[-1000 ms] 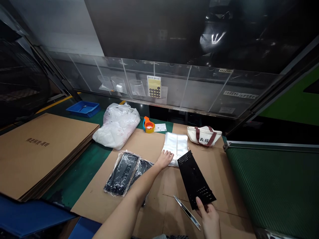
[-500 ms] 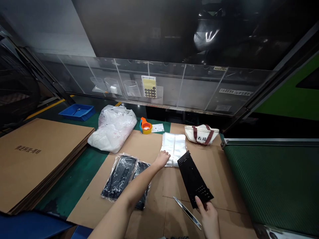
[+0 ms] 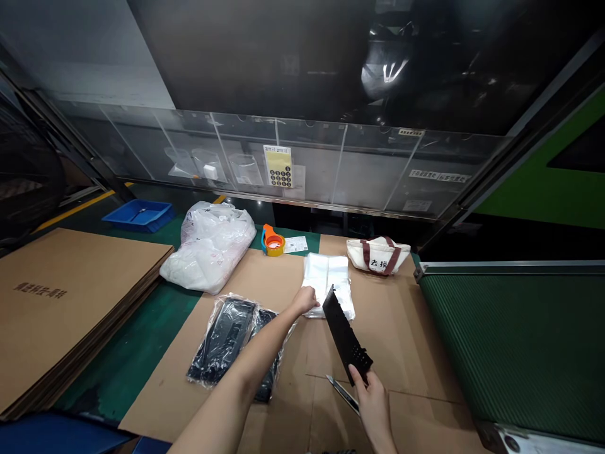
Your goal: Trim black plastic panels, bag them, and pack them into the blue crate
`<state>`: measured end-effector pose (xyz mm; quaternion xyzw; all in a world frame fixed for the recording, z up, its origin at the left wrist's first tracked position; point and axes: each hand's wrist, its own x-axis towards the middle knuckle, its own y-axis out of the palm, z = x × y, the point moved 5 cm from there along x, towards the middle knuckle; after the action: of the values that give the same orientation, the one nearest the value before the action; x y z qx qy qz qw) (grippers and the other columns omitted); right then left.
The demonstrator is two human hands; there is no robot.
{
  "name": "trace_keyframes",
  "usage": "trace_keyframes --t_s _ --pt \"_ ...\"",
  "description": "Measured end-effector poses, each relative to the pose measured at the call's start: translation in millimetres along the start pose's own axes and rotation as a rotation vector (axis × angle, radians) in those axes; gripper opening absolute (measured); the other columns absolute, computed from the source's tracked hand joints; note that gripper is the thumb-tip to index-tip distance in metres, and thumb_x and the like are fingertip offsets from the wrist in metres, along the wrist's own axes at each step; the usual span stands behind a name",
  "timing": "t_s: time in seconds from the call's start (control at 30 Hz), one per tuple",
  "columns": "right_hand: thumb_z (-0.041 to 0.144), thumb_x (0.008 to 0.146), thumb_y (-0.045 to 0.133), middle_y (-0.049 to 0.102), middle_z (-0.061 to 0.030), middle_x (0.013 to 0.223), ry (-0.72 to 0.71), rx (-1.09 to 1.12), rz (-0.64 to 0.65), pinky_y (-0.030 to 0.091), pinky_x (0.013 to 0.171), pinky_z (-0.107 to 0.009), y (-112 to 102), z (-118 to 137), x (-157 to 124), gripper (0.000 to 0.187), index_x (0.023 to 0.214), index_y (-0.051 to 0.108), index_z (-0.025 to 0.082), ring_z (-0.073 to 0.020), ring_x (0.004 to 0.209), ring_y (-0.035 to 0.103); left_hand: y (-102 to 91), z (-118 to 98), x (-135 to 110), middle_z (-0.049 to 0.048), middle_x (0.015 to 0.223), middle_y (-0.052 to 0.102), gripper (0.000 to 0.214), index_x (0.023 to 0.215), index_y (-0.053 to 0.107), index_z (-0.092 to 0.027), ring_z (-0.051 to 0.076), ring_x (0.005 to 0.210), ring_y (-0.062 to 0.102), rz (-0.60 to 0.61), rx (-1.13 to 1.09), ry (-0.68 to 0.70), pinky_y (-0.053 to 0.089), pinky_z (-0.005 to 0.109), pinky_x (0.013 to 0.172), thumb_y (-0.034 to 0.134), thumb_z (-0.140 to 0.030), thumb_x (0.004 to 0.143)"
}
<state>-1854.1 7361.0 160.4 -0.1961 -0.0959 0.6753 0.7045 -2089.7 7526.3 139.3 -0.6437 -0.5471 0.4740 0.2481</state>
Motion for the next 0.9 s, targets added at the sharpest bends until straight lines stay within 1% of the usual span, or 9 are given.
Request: trace_keyframes --t_s 0.1,0.23,0.3,0.43,0.57,0.67,0.73,0.9 --pt "0.064 0.071 0.046 0.061 -0.007 0.057 0.003 -0.034 -0.03 0.039 0.055 -0.029 -2 -2 1 0.049 0.061 0.056 0.017 -0.0215 0.057 0.054 -0.9 5 2 0.0052 0.094 0.059 0.027 0.096 0.056 -0.012 0.016 0.084 0.057 -0.022 -0.07 -0.035 0.049 0.036 0.075 0.052 -0.035 0.083" --pt "0.063 0.07 0.047 0.056 -0.0037 0.051 -0.013 -0.056 -0.045 0.035 0.051 -0.027 -6 -3 1 0.047 0.055 0.051 0.019 -0.0174 0.05 0.047 -2.2 8 3 0.0049 0.094 0.059 0.027 0.097 0.056 -0.012 0.016 0.083 0.058 -0.026 -0.143 -0.03 0.049 0.035 0.074 0.051 -0.035 0.084" --pt "0.062 0.072 0.047 0.056 -0.0036 0.052 -0.024 -0.053 -0.03 0.036 0.052 -0.026 -6 -1 1 0.047 0.059 0.054 0.018 -0.0174 0.051 0.048 -1.6 7 2 0.005 0.095 0.059 0.026 0.097 0.056 -0.012 0.016 0.083 0.058 -0.021 -0.169 -0.019 0.049 0.035 0.073 0.051 -0.033 0.084" --pt "0.057 0.077 0.043 0.062 -0.0064 0.061 -0.061 -0.042 0.017 0.039 0.055 -0.026 1 8 2 0.046 0.072 0.06 0.015 -0.0192 0.057 0.053 1.4 1 -3 0.005 0.095 0.059 0.025 0.097 0.056 -0.012 0.015 0.082 0.058 -0.029 -0.214 -0.01 0.05 0.034 0.072 0.052 -0.032 0.083" --pt "0.056 0.078 0.044 0.065 -0.0097 0.065 -0.092 -0.054 0.023 0.039 0.056 -0.027 7 16 4 0.044 0.073 0.061 0.015 -0.0214 0.058 0.056 0.3 -2 -6 0.0056 0.097 0.059 0.025 0.099 0.056 -0.013 0.016 0.084 0.057 -0.068 -0.251 -0.039 0.049 0.035 0.074 0.052 -0.032 0.084" --pt "0.054 0.079 0.045 0.067 -0.0114 0.07 -0.113 -0.055 0.037 0.039 0.057 -0.027 6 19 4 0.042 0.076 0.062 0.015 -0.0225 0.062 0.059 -5.2 2 -5 0.0063 0.1 0.058 0.026 0.1 0.055 -0.013 0.017 0.088 0.057 -0.124 -0.283 -0.084 0.048 0.037 0.077 0.051 -0.033 0.084" --pt "0.053 0.079 0.046 0.067 -0.0115 0.069 -0.122 -0.054 0.048 0.039 0.055 -0.027 4 20 4 0.042 0.077 0.062 0.015 -0.0222 0.06 0.059 -7.3 5 -5 0.0064 0.1 0.058 0.026 0.1 0.055 -0.013 0.017 0.089 0.056 -0.148 -0.311 -0.109 0.048 0.038 0.077 0.051 -0.033 0.084" --pt "0.054 0.079 0.043 0.066 -0.0103 0.065 -0.133 -0.049 0.067 0.035 0.05 -0.027 7 24 9 0.045 0.08 0.063 0.015 -0.0211 0.053 0.056 -1.1 6 -7 0.0056 0.097 0.058 0.025 0.1 0.055 -0.012 0.016 0.083 0.057 -0.149 -0.417 -0.132 0.05 0.035 0.073 0.052 -0.032 0.083"
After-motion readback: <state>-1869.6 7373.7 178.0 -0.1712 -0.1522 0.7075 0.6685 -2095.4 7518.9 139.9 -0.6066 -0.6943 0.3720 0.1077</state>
